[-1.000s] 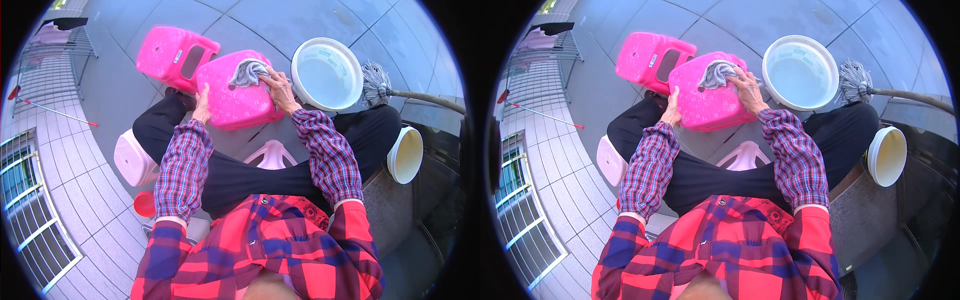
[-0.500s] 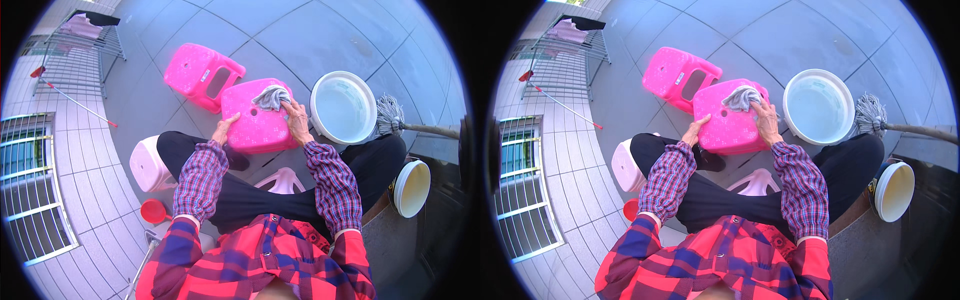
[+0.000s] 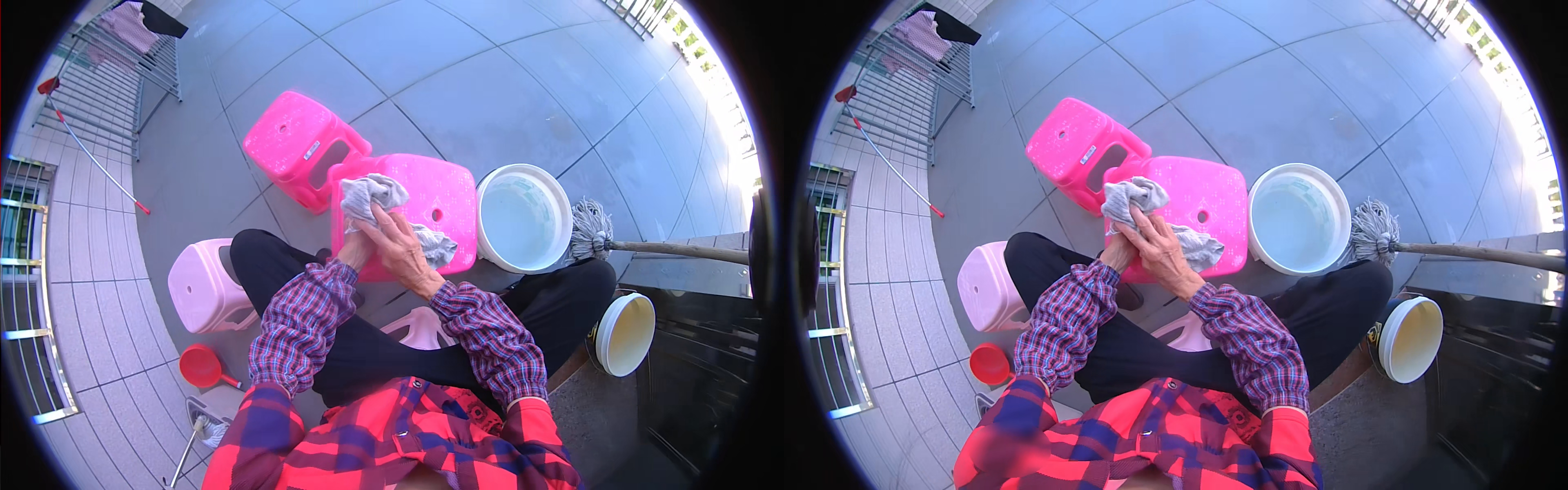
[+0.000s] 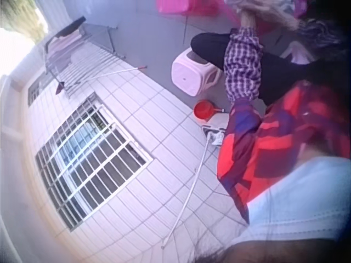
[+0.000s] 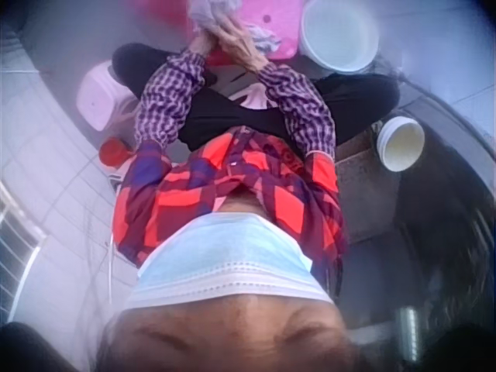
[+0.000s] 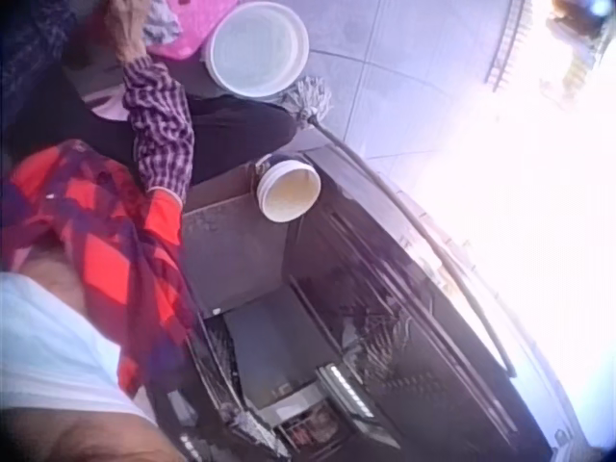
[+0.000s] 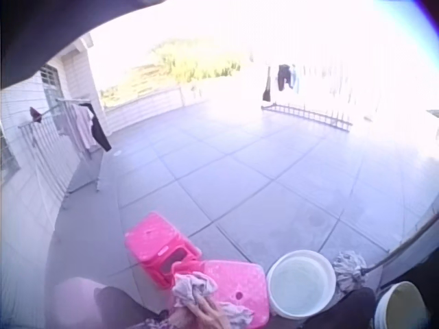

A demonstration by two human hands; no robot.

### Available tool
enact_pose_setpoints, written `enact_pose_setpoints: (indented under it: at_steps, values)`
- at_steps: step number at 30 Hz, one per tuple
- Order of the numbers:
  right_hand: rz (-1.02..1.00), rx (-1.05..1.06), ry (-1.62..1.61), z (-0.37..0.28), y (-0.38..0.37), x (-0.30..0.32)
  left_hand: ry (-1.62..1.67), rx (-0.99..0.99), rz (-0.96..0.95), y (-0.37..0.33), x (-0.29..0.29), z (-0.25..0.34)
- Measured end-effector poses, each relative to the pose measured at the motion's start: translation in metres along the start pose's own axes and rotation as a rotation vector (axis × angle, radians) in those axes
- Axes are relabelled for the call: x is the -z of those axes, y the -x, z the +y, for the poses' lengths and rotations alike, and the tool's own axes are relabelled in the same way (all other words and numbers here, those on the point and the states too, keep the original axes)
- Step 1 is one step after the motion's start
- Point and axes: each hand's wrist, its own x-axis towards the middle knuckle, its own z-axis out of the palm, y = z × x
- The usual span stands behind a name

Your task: The person wipes pink plastic stools with a cloth, rinsing the cloth in a bucket of water between cleaning different areas of the stools.

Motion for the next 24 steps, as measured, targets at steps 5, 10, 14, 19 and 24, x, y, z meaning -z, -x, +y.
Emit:
enact_pose_setpoints:
  at_steps: [5, 10, 14, 19, 24]
  values:
    - [0.243, -0.077, 0.293, 0.026, -0.030, 0.047, -0.594, -0.254, 0.219, 0.027, -0.023, -0.006]
    - [0.510, -0.363, 0.400, 0.082, -0.031, 0.103, -0.557, -0.374, 0.078, 0.067, -0.058, -0.006]
    - [0.640, -0.563, 0.114, 0.093, -0.017, 0.100, -0.443, -0.643, -0.069, 0.073, -0.054, 0.039]
    - [0.483, -0.518, -0.161, 0.064, -0.016, 0.078, -0.099, -1.039, -0.044, 0.110, -0.107, 0.110]
    - [0.474, -0.770, -0.433, 0.069, -0.009, 0.095, -0.076, -1.331, -0.033, 0.116, -0.093, 0.210]
